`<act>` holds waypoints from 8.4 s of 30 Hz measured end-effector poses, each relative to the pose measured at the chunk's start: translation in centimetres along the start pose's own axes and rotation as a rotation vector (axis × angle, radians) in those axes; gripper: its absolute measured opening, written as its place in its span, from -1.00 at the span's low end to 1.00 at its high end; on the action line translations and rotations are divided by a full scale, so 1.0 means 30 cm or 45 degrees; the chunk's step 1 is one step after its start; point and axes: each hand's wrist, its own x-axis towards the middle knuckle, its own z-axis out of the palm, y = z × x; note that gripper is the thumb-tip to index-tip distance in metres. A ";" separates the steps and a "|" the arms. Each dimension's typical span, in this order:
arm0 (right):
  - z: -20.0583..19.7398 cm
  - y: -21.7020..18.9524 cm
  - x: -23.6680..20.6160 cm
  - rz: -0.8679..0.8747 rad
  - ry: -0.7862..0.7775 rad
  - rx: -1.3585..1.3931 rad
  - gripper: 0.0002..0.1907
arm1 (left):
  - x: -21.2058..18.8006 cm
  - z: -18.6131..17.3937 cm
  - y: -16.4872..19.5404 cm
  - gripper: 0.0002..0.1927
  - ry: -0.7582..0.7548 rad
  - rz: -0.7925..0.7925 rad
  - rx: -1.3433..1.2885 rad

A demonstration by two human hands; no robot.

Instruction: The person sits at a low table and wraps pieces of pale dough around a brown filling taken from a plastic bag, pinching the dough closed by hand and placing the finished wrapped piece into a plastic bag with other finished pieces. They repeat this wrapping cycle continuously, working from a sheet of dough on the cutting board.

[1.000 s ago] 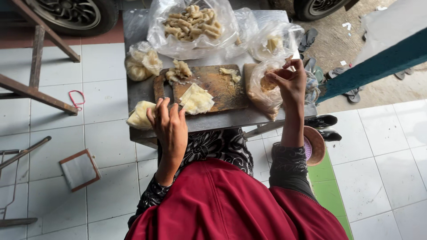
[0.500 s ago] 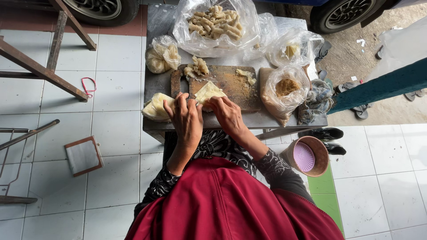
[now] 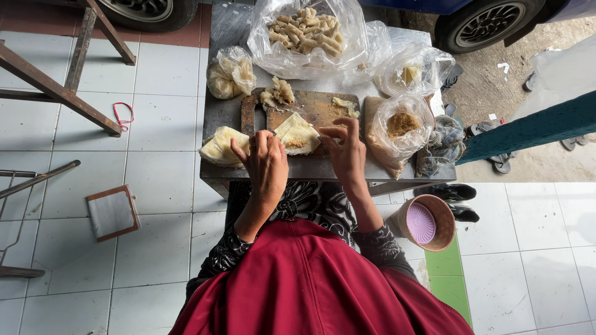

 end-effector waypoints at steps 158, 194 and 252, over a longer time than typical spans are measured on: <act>0.083 -0.010 0.203 -0.067 -0.198 -0.244 -0.88 | 0.038 0.043 -0.008 -0.73 0.050 0.094 -0.264; -0.130 -0.131 0.685 0.131 -0.571 0.841 -0.71 | 0.103 -0.005 -0.005 -0.83 0.011 0.230 -0.347; -0.366 0.305 0.202 -0.189 -0.432 -0.650 -0.74 | 0.256 -0.213 -0.051 -0.86 0.075 0.086 -0.139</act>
